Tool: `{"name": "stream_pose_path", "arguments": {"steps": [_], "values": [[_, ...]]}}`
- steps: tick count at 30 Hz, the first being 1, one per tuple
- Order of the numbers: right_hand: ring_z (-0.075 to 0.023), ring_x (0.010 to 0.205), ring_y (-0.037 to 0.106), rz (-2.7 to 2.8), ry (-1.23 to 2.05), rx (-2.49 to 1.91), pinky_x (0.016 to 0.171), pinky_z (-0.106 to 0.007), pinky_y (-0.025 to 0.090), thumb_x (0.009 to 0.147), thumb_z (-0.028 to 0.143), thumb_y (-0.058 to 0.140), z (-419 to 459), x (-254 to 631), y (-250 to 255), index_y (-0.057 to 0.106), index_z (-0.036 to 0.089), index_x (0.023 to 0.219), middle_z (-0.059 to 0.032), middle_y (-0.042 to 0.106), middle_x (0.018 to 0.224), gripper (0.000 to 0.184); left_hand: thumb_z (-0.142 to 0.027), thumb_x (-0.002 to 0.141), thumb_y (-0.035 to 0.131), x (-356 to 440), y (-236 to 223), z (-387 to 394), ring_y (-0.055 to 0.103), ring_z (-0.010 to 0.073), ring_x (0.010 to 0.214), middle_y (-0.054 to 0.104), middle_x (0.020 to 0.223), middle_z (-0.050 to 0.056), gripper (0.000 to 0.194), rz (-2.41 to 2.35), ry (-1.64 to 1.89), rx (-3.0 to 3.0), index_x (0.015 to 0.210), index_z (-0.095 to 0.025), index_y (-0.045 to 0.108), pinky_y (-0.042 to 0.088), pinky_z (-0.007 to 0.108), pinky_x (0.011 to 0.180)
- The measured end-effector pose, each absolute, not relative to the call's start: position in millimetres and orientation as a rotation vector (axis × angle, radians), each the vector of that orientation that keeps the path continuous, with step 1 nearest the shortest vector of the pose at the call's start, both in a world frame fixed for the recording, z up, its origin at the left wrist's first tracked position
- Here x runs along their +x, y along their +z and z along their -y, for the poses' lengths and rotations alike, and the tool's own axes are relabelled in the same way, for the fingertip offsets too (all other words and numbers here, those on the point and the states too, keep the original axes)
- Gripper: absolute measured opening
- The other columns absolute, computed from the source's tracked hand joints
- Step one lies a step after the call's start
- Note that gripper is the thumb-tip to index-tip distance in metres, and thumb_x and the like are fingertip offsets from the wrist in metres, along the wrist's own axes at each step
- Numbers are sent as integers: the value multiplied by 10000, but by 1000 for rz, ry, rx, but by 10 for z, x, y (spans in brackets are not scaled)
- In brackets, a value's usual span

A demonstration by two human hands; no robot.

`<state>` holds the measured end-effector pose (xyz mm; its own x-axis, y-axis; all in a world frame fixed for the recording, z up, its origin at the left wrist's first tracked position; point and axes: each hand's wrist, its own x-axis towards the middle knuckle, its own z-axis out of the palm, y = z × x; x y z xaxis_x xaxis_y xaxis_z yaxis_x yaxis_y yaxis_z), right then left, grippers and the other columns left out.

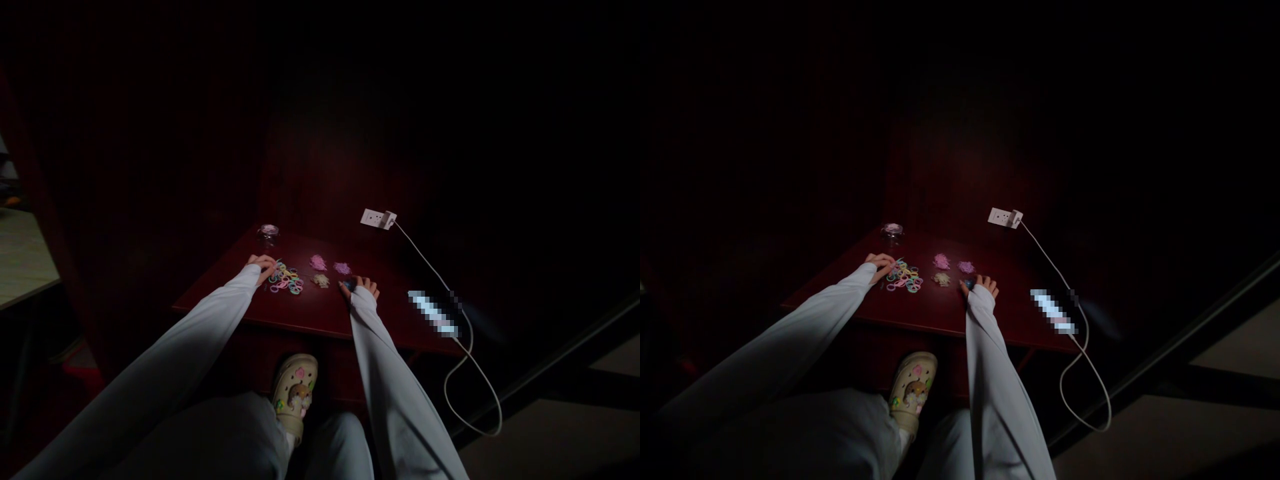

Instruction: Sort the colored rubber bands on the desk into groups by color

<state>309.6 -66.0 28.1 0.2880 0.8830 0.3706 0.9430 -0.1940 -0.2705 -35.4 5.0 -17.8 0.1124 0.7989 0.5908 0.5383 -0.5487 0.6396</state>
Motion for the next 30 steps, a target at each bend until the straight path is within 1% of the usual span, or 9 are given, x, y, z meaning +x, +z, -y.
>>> {"name": "stream_pose_path", "arguments": {"steps": [3, 7, 9, 11, 15, 21, 24, 26, 30], "values": [[-352, 1257, 548, 1490, -120, -2122, 996, -436, 397, 1016, 445, 544, 681, 3168, 235, 718, 213, 1334, -172, 655, 1378, 430, -558, 943, 635, -349, -162, -27, 580, 251, 964, 798, 996, 55, 487, -1301, 1431, 2118, 576, -241, 678, 491, 445, 968], [-354, 1180, 603, 1293, -134, -2174, 926, -441, 436, 980, 280, 477, 720, 3234, 155, 748, 182, 1215, -195, 701, 1246, 372, -549, 958, 634, -367, -163, -47, 601, 251, 985, 806, 1021, 54, 479, -1295, 1380, 2136, 595, -245, 702, 478, 429, 984], [-350, 1174, 625, 1306, -160, -2209, 939, -450, 441, 966, 230, 460, 730, 3225, 131, 749, 162, 1201, -201, 716, 1206, 378, -538, 967, 640, -375, -163, -62, 607, 251, 992, 805, 1015, 54, 472, -1308, 1363, 2135, 604, -243, 704, 471, 424, 995], [-352, 1200, 625, 1382, -182, -2240, 978, -462, 434, 961, 200, 448, 730, 3199, 123, 733, 130, 1249, -221, 714, 1239, 410, -520, 973, 643, -376, -159, -69, 609, 252, 1013, 805, 1027, 49, 452, -1314, 1360, 2135, 621, -245, 713, 468, 418, 1006], [-378, 1267, 590, 1503, -232, -2263, 1015, -479, 421, 958, 229, 489, 706, 3156, 135, 652, 82, 1410, -273, 655, 1389, 503, -464, 959, 638, -368, -148, -38, 615, 252, 1002, 812, 1050, 49, 422, -1335, 1328, 2143, 607, -246, 721, 474, 432, 1008], [-397, 1262, 584, 1535, -308, -2244, 987, -494, 430, 944, 220, 480, 660, 3117, 116, 632, 83, 1446, -294, 640, 1418, 541, -438, 965, 601, -375, -171, -25, 627, 253, 1025, 817, 1066, 47, 408, -1309, 1376, 2158, 631, -246, 734, 477, 435, 1018], [-396, 1239, 596, 1533, -343, -2184, 975, -494, 438, 958, 229, 443, 671, 3123, 101, 647, 70, 1415, -301, 657, 1381, 525, -487, 937, 622, -390, -185, -80, 632, 251, 990, 819, 1026, 47, 433, -1331, 1326, 2143, 588, -251, 720, 486, 433, 986], [-391, 1207, 613, 1493, -371, -2151, 955, -485, 446, 981, 231, 408, 689, 3114, 117, 677, 84, 1357, -292, 680, 1326, 485, -515, 927, 624, -386, -182, -87, 628, 251, 972, 823, 1011, 42, 451, -1332, 1320, 2144, 568, -257, 713, 487, 431, 966], [-341, 1159, 631, 1486, -336, -2055, 934, -424, 438, 1047, 264, 405, 705, 2850, 205, 717, 146, 1233, -226, 704, 1263, 382, -549, 963, 584, -334, -153, 11, 623, 243, 962, 819, 1004, 34, 487, -1304, 1417, 2138, 591, -257, 700, 476, 418, 982]]}}
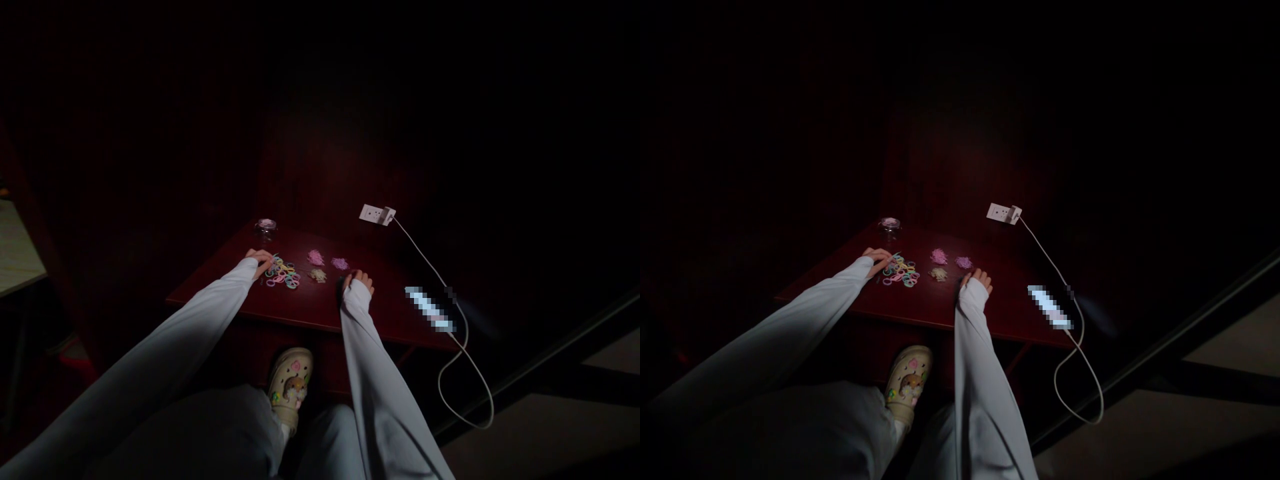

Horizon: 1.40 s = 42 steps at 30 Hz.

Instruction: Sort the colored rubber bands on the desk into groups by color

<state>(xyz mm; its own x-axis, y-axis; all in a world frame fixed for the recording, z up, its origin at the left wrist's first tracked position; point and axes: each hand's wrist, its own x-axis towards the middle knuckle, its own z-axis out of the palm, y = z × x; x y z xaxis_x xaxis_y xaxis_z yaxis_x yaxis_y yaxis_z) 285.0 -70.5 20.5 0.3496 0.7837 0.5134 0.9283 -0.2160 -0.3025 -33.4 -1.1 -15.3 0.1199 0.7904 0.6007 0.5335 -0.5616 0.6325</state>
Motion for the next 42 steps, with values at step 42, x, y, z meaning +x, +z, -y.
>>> {"name": "stream_pose_path", "arguments": {"steps": [42], "values": [[-351, 1238, 501, 1720, -620, -2092, 1057, -477, 311, 1066, 432, 509, 659, 3211, 282, 802, 187, 1160, -185, 630, 1442, 394, -521, 999, 576, -241, -286, -126, 615, 213, 884, 818, 953, 42, 520, -1348, 1555, 2062, 575, -232, 656, 467, 406, 964]]}}
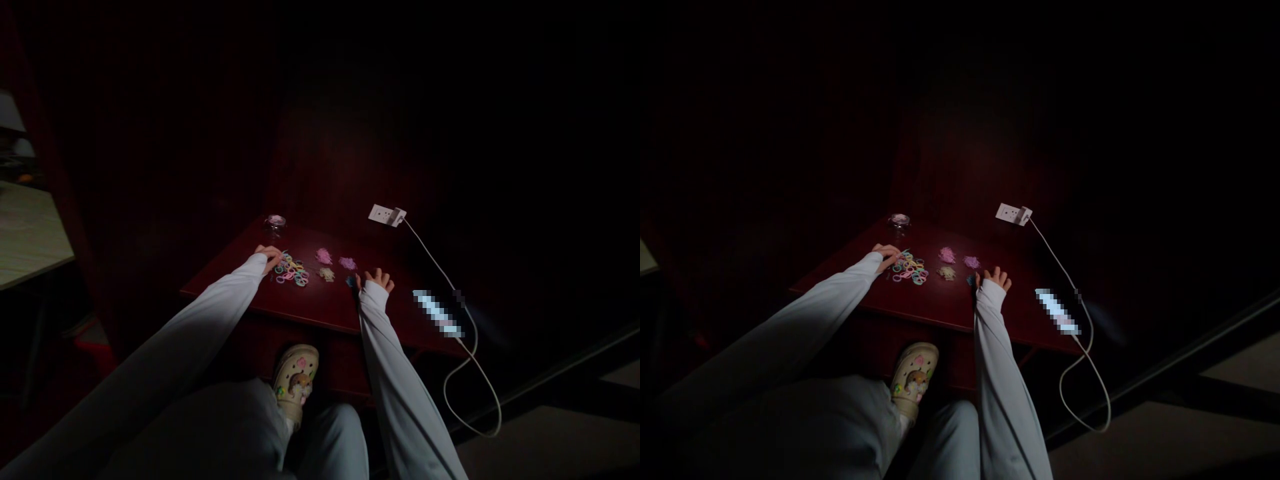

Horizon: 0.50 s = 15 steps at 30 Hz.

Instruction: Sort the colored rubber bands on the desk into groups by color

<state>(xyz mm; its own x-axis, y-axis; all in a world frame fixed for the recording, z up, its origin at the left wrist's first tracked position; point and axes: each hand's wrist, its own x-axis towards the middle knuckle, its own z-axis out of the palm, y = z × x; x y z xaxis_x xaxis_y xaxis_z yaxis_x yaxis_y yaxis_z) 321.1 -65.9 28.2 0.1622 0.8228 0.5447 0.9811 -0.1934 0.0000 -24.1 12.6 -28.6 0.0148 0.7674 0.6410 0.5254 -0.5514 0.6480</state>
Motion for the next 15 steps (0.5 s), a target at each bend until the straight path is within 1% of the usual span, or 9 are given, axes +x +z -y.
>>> {"name": "stream_pose_path", "arguments": {"steps": [3, 6, 8, 12, 15], "values": [[-356, 1230, 506, 1701, -632, -2052, 1064, -491, 315, 1069, 442, 501, 691, 3174, 297, 789, 177, 1196, -201, 628, 1442, 411, -479, 1007, 567, -249, -275, -102, 617, 222, 869, 818, 957, 57, 495, -1368, 1546, 2068, 589, -230, 662, 472, 423, 958], [-339, 1204, 511, 1722, -595, -1981, 1059, -484, 313, 1078, 402, 483, 705, 2950, 303, 789, 190, 1187, -186, 647, 1405, 387, -438, 1011, 560, -255, -272, -81, 620, 233, 926, 821, 1012, 56, 428, -1317, 1510, 2133, 668, -234, 713, 479, 413, 966], [-320, 1187, 511, 1762, -537, -1905, 1051, -466, 311, 1080, 396, 501, 700, 2651, 289, 793, 210, 1166, -161, 659, 1380, 356, -418, 1005, 564, -255, -271, -79, 619, 232, 942, 820, 1012, 52, 411, -1303, 1491, 2153, 672, -236, 721, 480, 400, 965], [-277, 1195, 504, 1961, -404, -1620, 1061, -427, 298, 1091, 450, 549, 679, 1910, 227, 794, 279, 1164, -88, 660, 1377, 308, -433, 990, 570, -262, -270, -105, 615, 234, 919, 814, 965, 53, 462, -1364, 1474, 2126, 586, -235, 676, 473, 405, 950], [-257, 1205, 499, 1984, -329, -1512, 1074, -416, 292, 1105, 444, 541, 663, 1514, 185, 792, 307, 1178, -55, 660, 1365, 294, -460, 981, 569, -285, -267, -118, 616, 245, 960, 815, 1004, 49, 437, -1332, 1445, 2188, 627, -240, 703, 474, 408, 957]]}}
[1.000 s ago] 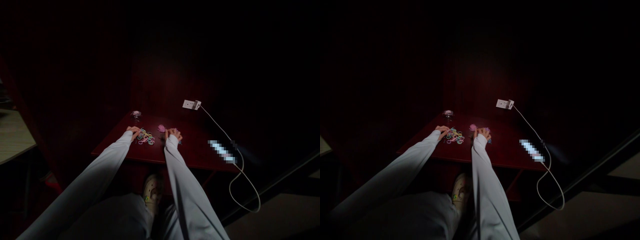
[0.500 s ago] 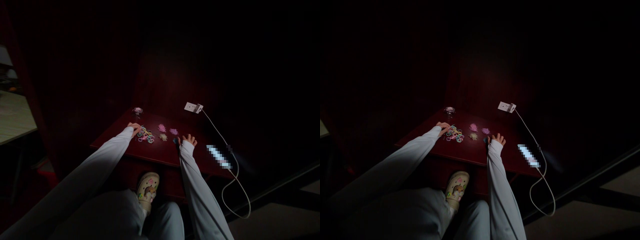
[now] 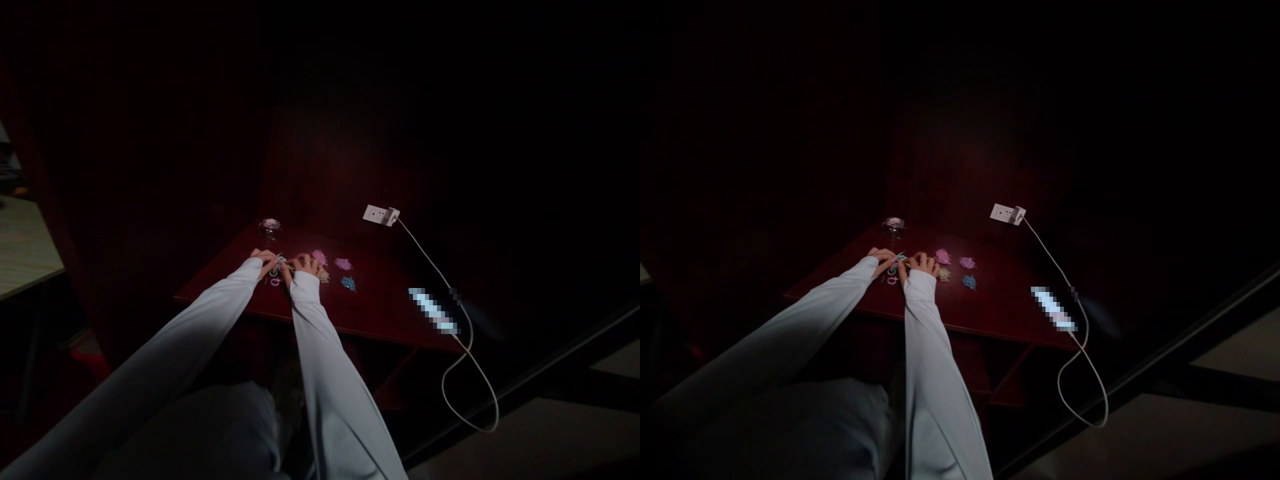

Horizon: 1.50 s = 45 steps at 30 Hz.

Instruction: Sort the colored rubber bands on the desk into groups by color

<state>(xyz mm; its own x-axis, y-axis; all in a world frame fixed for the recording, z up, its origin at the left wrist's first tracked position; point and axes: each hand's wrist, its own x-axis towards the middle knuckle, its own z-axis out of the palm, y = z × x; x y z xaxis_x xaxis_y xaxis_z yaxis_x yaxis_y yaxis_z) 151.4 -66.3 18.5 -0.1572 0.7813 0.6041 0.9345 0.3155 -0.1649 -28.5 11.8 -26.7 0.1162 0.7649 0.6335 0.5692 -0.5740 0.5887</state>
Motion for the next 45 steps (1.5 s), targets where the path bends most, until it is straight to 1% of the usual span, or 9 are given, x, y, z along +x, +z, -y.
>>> {"name": "stream_pose_path", "arguments": {"steps": [9, 15, 18, 22, 27, 31, 36, 40, 45], "values": [[-258, 1170, 494, 1934, -263, -1538, 1011, -410, 337, 1076, 349, 602, 560, 1413, 106, 820, 289, 1108, -73, 652, 1332, 228, -428, 1009, 531, -354, -192, 9, 653, 233, 987, 827, 1069, 37, 412, -1291, 1394, 2275, 697, -236, 721, 471, 395, 977], [-261, 1140, 503, 1781, -207, -1565, 966, -398, 335, 1069, 378, 606, 482, 1467, 77, 817, 272, 1022, -73, 672, 1288, 241, -401, 1015, 513, -358, -156, 56, 667, 242, 978, 829, 1071, 52, 383, -1298, 1416, 2254, 738, -237, 720, 477, 406, 969], [-265, 1124, 503, 1661, -239, -1629, 966, -407, 326, 1064, 375, 597, 449, 1700, 134, 813, 267, 966, -77, 678, 1266, 260, -400, 1015, 504, -353, -158, 64, 679, 242, 999, 830, 1044, 46, 388, -1304, 1429, 2223, 722, -240, 700, 480, 414, 993], [-271, 1162, 483, 1636, -353, -1690, 1011, -424, 306, 1031, 352, 616, 471, 2361, 247, 815, 271, 1031, -85, 658, 1357, 215, -419, 1022, 497, -379, -177, 48, 679, 240, 1029, 830, 1065, 43, 406, -1291, 1406, 2228, 716, -242, 698, 476, 412, 1024], [-305, 1199, 472, 1419, -387, -1903, 1044, -475, 300, 1042, 332, 551, 565, 3026, 300, 817, 237, 1033, -127, 653, 1367, 283, -482, 992, 511, -355, -220, -55, 672, 252, 1006, 834, 1036, 36, 429, -1323, 1407, 2185, 675, -250, 683, 463, 424, 1016], [-310, 1170, 478, 1418, -371, -1943, 1022, -477, 315, 1037, 346, 523, 573, 3092, 260, 818, 224, 997, -139, 668, 1306, 322, -511, 972, 535, -318, -200, -51, 653, 262, 951, 826, 985, 45, 450, -1369, 1422, 2112, 626, -253, 666, 469, 431, 990], [-323, 1154, 500, 1380, -390, -1939, 999, -491, 333, 1022, 340, 495, 572, 3063, 219, 811, 218, 950, -148, 677, 1261, 346, -478, 1006, 535, -351, -140, 79, 656, 246, 1008, 836, 1036, 25, 415, -1272, 1411, 2187, 695, -255, 697, 473, 399, 1003], [-349, 1192, 513, 1351, -394, -2005, 1006, -505, 340, 1021, 348, 491, 625, 3086, 243, 814, 197, 1012, -178, 661, 1312, 357, -471, 1016, 530, -357, -125, 111, 659, 233, 997, 834, 1046, 23, 410, -1279, 1398, 2197, 726, -252, 720, 479, 385, 982], [-345, 1234, 510, 1550, -504, -1946, 1059, -499, 333, 1014, 291, 525, 695, 2816, 308, 768, 176, 1213, -204, 613, 1456, 334, -464, 1000, 562, -343, -168, 33, 649, 234, 990, 821, 1029, 37, 361, -1301, 1382, 2176, 775, -249, 745, 483, 375, 965]]}}
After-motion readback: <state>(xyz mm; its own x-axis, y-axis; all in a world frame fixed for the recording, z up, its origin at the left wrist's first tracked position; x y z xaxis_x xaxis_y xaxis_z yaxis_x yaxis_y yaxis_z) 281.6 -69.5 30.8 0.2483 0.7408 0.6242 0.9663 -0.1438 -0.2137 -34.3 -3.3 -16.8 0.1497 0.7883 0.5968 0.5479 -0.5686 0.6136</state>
